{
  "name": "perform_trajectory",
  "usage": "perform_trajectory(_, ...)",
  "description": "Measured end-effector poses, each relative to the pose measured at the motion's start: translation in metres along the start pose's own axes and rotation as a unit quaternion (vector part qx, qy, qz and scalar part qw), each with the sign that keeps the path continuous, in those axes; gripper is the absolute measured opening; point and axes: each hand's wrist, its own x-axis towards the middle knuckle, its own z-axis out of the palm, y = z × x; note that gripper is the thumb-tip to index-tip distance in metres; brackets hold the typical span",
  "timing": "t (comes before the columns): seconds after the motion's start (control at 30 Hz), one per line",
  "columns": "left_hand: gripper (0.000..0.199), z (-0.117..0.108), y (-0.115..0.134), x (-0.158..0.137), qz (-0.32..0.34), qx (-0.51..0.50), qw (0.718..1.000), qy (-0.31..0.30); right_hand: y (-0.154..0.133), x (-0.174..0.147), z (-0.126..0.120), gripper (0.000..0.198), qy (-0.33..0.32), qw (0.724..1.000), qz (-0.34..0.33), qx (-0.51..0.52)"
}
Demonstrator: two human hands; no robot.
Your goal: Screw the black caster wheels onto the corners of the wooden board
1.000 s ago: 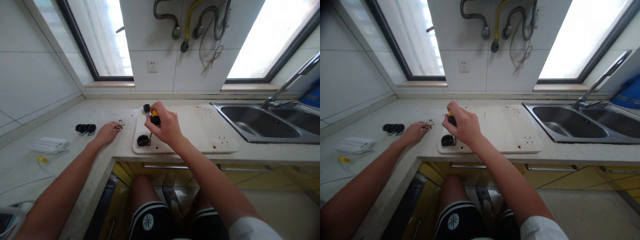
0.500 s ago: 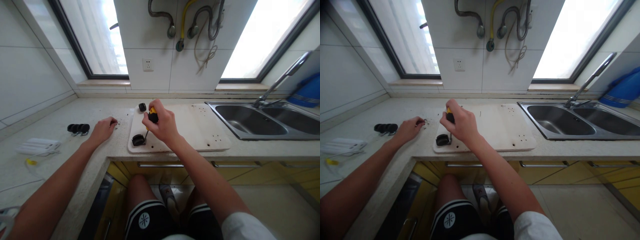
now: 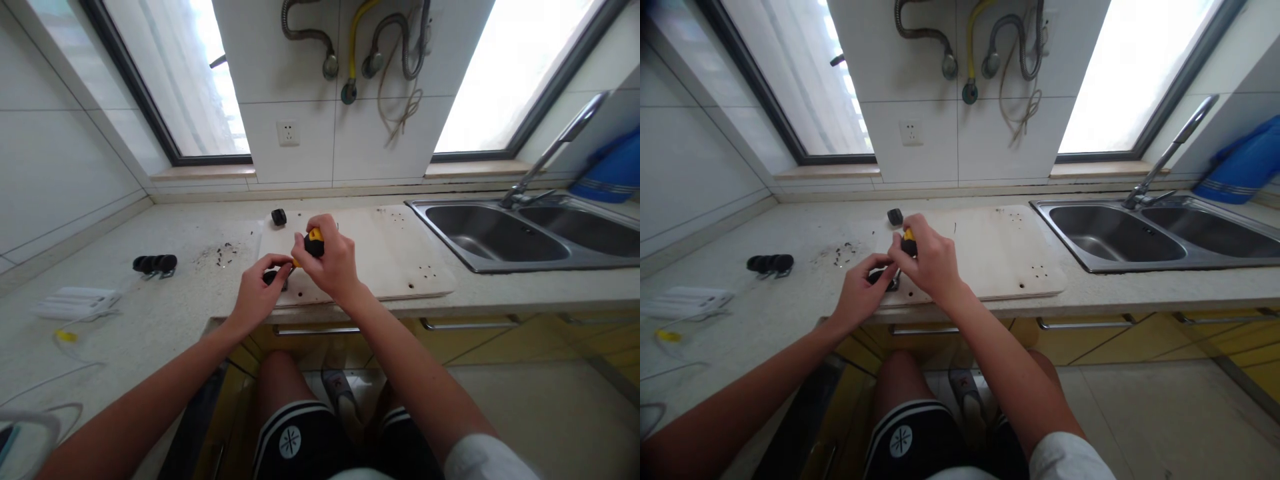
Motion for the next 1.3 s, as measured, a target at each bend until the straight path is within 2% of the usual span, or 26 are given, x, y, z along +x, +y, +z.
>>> perform_trajectory(0.1,0.022,0.003,-0.007,-0.006,-0.004,0.011,1.0,0.024,0.003,-0.015,-0.011,0.019,0.047,0.997,0.067,0.008)
perform_trajectory(0.17,0.022,0.005,-0.012,-0.009,-0.005,0.014,0.999,0.042,0.009,-0.026,-0.019,0.025,0.112,0.981,0.154,0.03)
perform_trajectory(0.23,0.024,0.006,-0.017,-0.011,-0.008,0.015,0.998,0.058,0.017,-0.034,-0.026,0.031,0.192,0.944,0.257,0.076)
perform_trajectory(0.3,0.024,0.007,-0.02,-0.012,-0.012,0.009,0.997,0.074,0.027,-0.04,-0.029,0.038,0.255,0.893,0.345,0.134)
perform_trajectory(0.37,0.025,0.008,-0.021,-0.013,-0.012,-0.004,0.996,0.086,0.037,-0.044,-0.029,0.044,0.282,0.854,0.398,0.182)
perform_trajectory(0.4,0.026,0.009,-0.021,-0.013,-0.011,-0.009,0.996,0.09,0.04,-0.046,-0.028,0.046,0.284,0.843,0.411,0.199)
perform_trajectory(0.47,0.029,0.009,-0.021,-0.014,-0.012,-0.017,0.996,0.088,0.044,-0.048,-0.025,0.048,0.271,0.837,0.42,0.224)
perform_trajectory(0.67,0.023,0.009,-0.02,-0.014,-0.03,-0.027,0.995,0.094,0.043,-0.052,-0.025,0.05,0.227,0.847,0.413,0.246)
perform_trajectory(0.93,0.02,0.007,-0.021,-0.012,0.005,0.001,0.994,0.107,0.042,-0.052,-0.028,0.053,0.222,0.845,0.418,0.248)
perform_trajectory(1.3,0.022,0.007,-0.018,-0.013,-0.03,-0.025,0.994,0.106,0.041,-0.052,-0.028,0.059,0.249,0.838,0.42,0.241)
